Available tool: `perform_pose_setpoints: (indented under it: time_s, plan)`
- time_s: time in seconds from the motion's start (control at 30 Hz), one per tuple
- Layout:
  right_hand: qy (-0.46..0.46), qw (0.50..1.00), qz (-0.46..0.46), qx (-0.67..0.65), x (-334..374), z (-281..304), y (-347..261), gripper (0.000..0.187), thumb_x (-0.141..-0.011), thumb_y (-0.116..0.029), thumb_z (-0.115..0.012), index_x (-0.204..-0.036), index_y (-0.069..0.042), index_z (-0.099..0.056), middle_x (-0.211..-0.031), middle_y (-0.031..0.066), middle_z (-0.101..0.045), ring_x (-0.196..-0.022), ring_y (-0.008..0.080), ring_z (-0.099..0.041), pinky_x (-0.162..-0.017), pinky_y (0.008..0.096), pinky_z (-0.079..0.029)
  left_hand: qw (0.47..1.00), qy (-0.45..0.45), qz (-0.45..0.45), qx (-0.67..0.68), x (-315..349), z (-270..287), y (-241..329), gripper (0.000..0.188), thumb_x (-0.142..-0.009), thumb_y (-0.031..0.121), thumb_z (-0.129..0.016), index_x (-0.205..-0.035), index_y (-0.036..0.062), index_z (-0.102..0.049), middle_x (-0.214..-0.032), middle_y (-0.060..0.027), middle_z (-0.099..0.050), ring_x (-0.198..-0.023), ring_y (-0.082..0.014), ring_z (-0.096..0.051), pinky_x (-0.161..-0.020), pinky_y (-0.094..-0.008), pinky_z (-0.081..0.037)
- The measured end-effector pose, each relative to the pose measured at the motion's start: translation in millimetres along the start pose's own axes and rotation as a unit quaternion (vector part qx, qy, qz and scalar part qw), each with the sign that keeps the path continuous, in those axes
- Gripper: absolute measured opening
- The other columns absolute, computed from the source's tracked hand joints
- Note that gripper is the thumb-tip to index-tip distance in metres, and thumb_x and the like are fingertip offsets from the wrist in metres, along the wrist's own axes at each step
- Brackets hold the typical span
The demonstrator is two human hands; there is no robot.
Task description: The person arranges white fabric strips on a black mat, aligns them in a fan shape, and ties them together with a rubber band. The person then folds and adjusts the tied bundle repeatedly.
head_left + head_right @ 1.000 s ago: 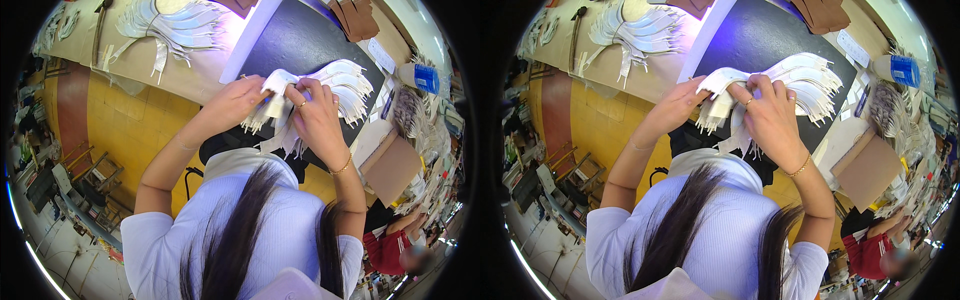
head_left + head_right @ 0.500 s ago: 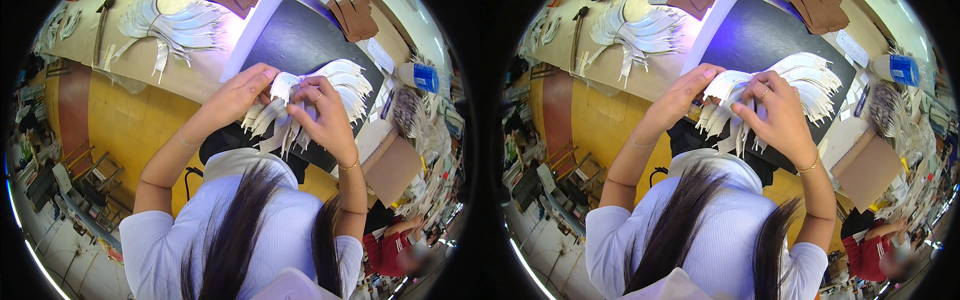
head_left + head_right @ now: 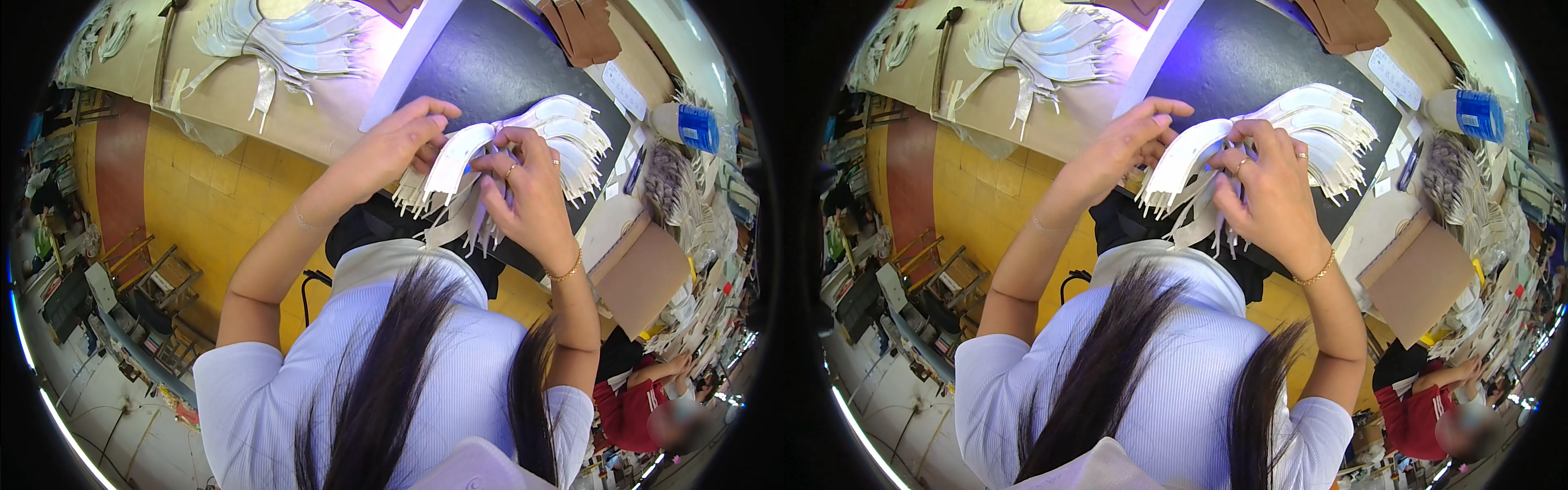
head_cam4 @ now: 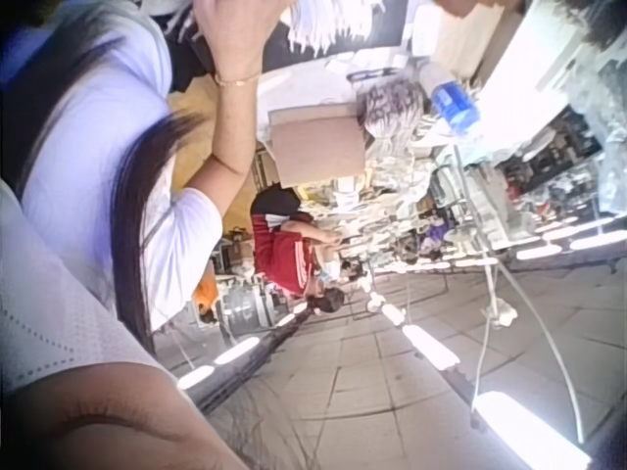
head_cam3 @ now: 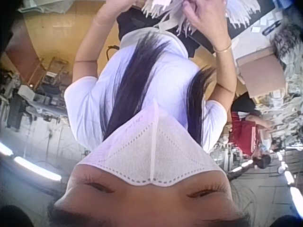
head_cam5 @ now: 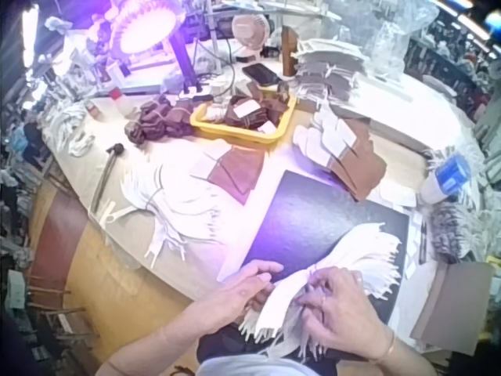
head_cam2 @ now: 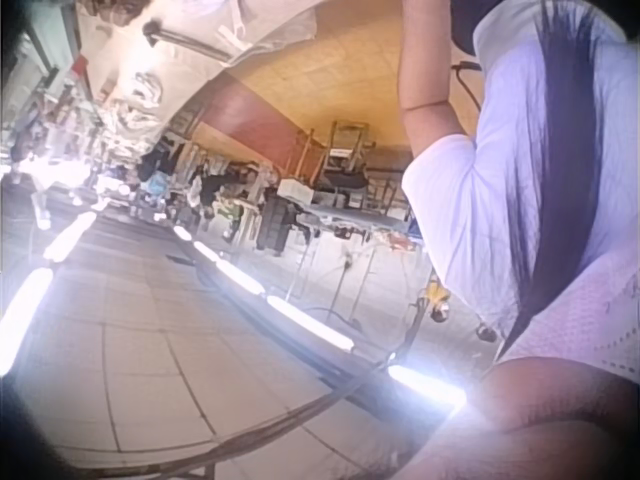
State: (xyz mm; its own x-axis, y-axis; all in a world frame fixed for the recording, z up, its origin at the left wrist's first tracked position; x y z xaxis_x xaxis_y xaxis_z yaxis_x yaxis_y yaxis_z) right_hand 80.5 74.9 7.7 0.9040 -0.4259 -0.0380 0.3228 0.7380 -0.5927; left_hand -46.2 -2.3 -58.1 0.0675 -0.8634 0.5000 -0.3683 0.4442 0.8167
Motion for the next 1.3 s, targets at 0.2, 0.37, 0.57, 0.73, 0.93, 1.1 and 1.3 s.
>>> perform_pose_setpoints:
  time_s: [0.2, 0.37, 0.57, 0.73, 0.93, 1.1, 1.3]
  plan:
    - [-0.05, 0.996, -0.036, 0.071, -8, -8, -1, 0.029, -0.073, -0.018, -0.082, -0.1, -0.012, -0.073, -0.115, 0.0081, -0.052, -0.107, 0.0281, -0.052, -0.092, 0.045, -0.039, 0.999, 0.011, -0.035, -0.033, 0, 22, 15, 0.04, -0.108, 0.032, -0.043, -0.136, 0.0053, -0.051, -0.103, -0.0083, -0.068, -0.087, -0.0112, -0.063, -0.077, -0.0249, -0.049]
    - [-0.053, 0.994, -0.045, 0.084, -6, -10, 6, 0.068, -0.073, -0.014, -0.081, -0.137, -0.021, -0.057, -0.118, 0.0093, -0.051, -0.109, 0.0289, -0.053, -0.093, 0.0458, -0.04, 0.999, 0.032, 0.026, -0.03, 14, 29, -4, 0.038, -0.108, 0.031, -0.041, -0.134, 0.0042, -0.051, -0.104, -0.0137, -0.069, -0.088, -0.015, -0.064, -0.08, -0.0272, -0.051]
    - [-0.084, 0.991, -0.083, 0.062, -8, -13, 13, 0.097, -0.075, -0.009, -0.079, -0.158, -0.027, -0.033, -0.122, 0.0157, -0.054, -0.115, 0.0349, -0.053, -0.099, 0.0493, -0.04, 0.998, 0.057, 0.031, -0.014, 30, 35, -16, 0.04, -0.108, 0.033, -0.041, -0.132, 0.0031, -0.052, -0.105, -0.0127, -0.069, -0.092, -0.0149, -0.063, -0.082, -0.0279, -0.049]
    - [-0.09, 0.989, -0.106, 0.042, -7, -11, 14, 0.098, -0.075, -0.008, -0.078, -0.16, -0.027, -0.032, -0.12, 0.0178, -0.055, -0.112, 0.0362, -0.054, -0.102, 0.0498, -0.038, 0.993, 0.093, 0.006, -0.069, 35, 41, -13, 0.04, -0.108, 0.033, -0.041, -0.132, 0.0037, -0.054, -0.106, -0.0092, -0.068, -0.096, -0.0122, -0.06, -0.082, -0.0256, -0.046]
    - [-0.089, 0.99, -0.106, 0.038, -7, -10, 14, 0.098, -0.075, -0.008, -0.077, -0.16, -0.027, -0.032, -0.12, 0.0184, -0.055, -0.112, 0.0353, -0.054, -0.102, 0.0487, -0.038, 0.997, 0.078, 0.014, -0.009, 35, 39, -12, 0.04, -0.108, 0.032, -0.041, -0.134, 0.0039, -0.054, -0.107, -0.0082, -0.069, -0.092, -0.0112, -0.058, -0.082, -0.0241, -0.045]
    - [-0.086, 0.991, -0.093, 0.053, -7, -10, 13, 0.093, -0.079, -0.009, -0.073, -0.16, -0.025, -0.031, -0.125, 0.0166, -0.057, -0.114, 0.0332, -0.053, -0.099, 0.0484, -0.038, 0.997, 0.074, 0.01, -0.008, 33, 40, -10, 0.039, -0.109, 0.03, -0.04, -0.134, 0.0039, -0.053, -0.108, -0.0093, -0.07, -0.091, -0.0112, -0.059, -0.084, -0.0245, -0.045]
    - [-0.087, 0.992, -0.057, 0.067, -9, -12, 8, 0.09, -0.076, -0.005, -0.071, -0.157, -0.03, -0.039, -0.121, 0.011, -0.052, -0.11, 0.0305, -0.053, -0.096, 0.047, -0.039, 0.998, -0.002, -0.019, 0.066, 30, 26, -4, 0.037, -0.109, 0.028, -0.039, -0.134, 0.0033, -0.052, -0.107, -0.0141, -0.069, -0.099, -0.0177, -0.063, -0.089, -0.0313, -0.049]
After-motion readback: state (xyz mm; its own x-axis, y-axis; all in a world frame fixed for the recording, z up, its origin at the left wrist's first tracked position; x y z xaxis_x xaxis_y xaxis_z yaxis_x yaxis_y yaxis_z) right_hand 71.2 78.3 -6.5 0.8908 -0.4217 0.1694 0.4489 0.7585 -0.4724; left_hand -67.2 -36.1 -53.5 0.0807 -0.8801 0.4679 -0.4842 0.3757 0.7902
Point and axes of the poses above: each hand's wrist, its own x-axis away from the middle knuckle, its own z-axis out of the back of the hand, y = z × x, the point moved 9 cm from there along -x, towards the middle knuckle
